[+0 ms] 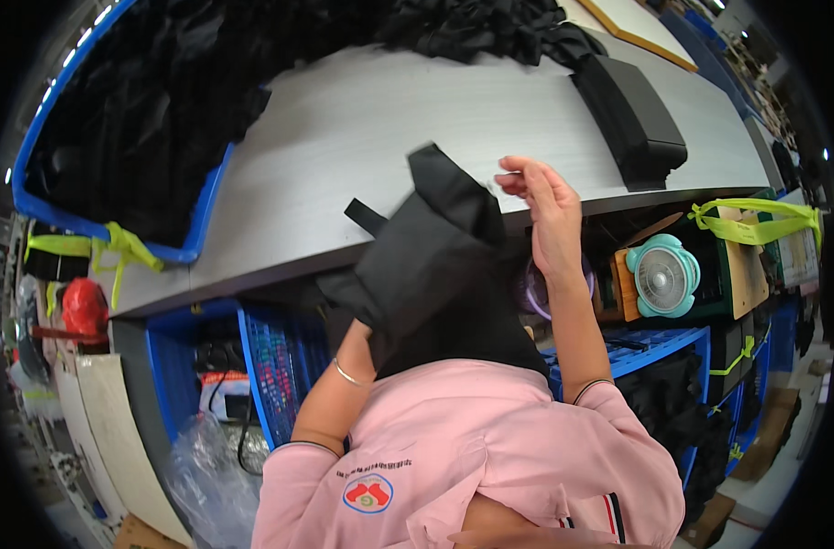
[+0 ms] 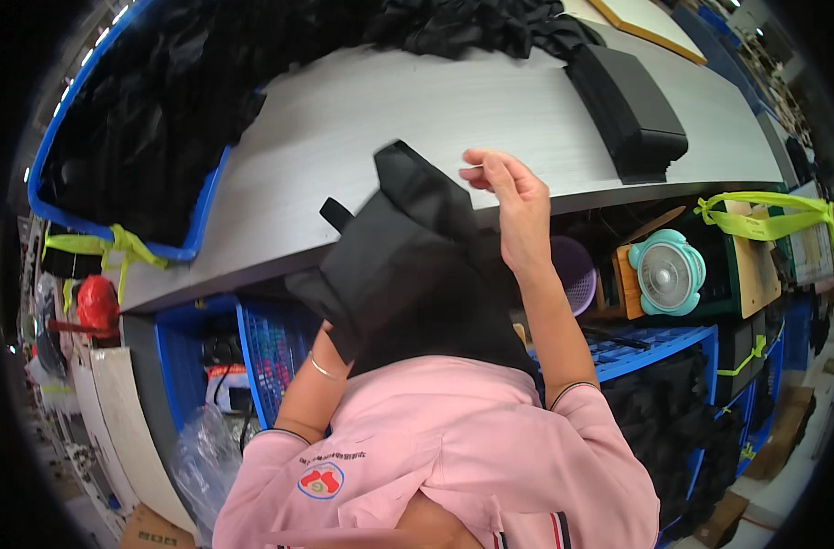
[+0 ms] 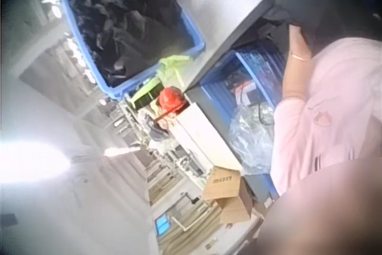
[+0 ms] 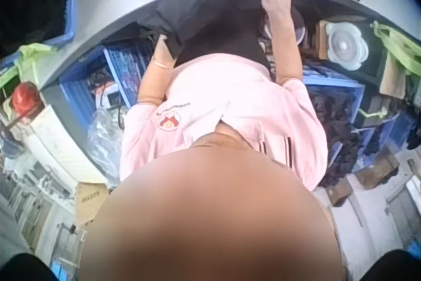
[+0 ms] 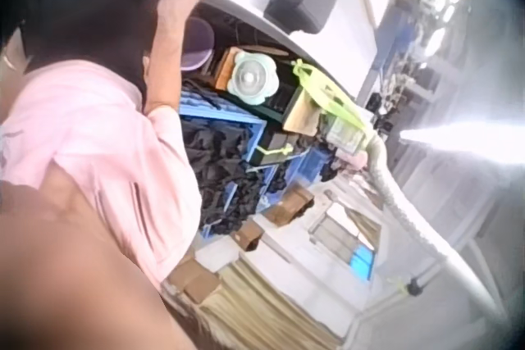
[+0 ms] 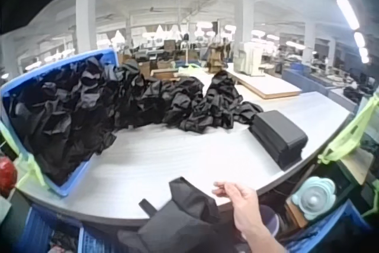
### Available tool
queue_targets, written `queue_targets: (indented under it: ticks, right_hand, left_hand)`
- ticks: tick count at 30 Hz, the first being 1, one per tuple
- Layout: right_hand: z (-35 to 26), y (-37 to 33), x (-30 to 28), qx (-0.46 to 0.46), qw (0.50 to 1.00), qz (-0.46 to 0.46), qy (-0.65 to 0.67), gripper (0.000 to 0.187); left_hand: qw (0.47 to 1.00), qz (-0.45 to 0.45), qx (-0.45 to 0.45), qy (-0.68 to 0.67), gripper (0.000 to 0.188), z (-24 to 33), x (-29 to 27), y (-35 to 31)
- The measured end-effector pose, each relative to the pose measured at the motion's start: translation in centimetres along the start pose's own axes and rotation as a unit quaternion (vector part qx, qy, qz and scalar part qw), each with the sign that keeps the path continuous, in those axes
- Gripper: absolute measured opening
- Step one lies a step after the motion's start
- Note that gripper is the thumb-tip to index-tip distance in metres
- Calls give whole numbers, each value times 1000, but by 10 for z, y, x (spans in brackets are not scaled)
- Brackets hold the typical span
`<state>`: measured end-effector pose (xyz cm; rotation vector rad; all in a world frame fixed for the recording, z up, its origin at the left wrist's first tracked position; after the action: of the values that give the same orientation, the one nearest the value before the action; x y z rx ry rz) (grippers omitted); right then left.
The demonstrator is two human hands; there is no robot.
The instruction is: The recorder is folding and checking black fabric components at a workstation.
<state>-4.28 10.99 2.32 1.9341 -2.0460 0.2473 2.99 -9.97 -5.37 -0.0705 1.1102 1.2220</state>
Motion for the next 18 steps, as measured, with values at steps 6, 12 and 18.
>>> queue_targets:
  ticks: [6,12,18]
  right_hand:
    - [-15,-34,32,-293,866,-34,-403,45]
    - [11,-24,39,-223,879,-3,-421,24]
    - [38,-6,23,96,963,-193,-161,13]
  left_hand:
    - [991,-38,-107,-71,35,12,-33,25]
    - [954,-268,-121,64,33,30,-31,55]
    - [989,-124,-82,-5,40,-7,-26,36]
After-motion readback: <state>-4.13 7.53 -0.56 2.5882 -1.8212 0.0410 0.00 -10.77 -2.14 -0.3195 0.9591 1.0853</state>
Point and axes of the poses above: each hand's wrist, its own y-axis towards the middle knuckle, its own x-axis out of the palm, z = x × y, the point moved 5 cm from there along y, towards the middle knuckle
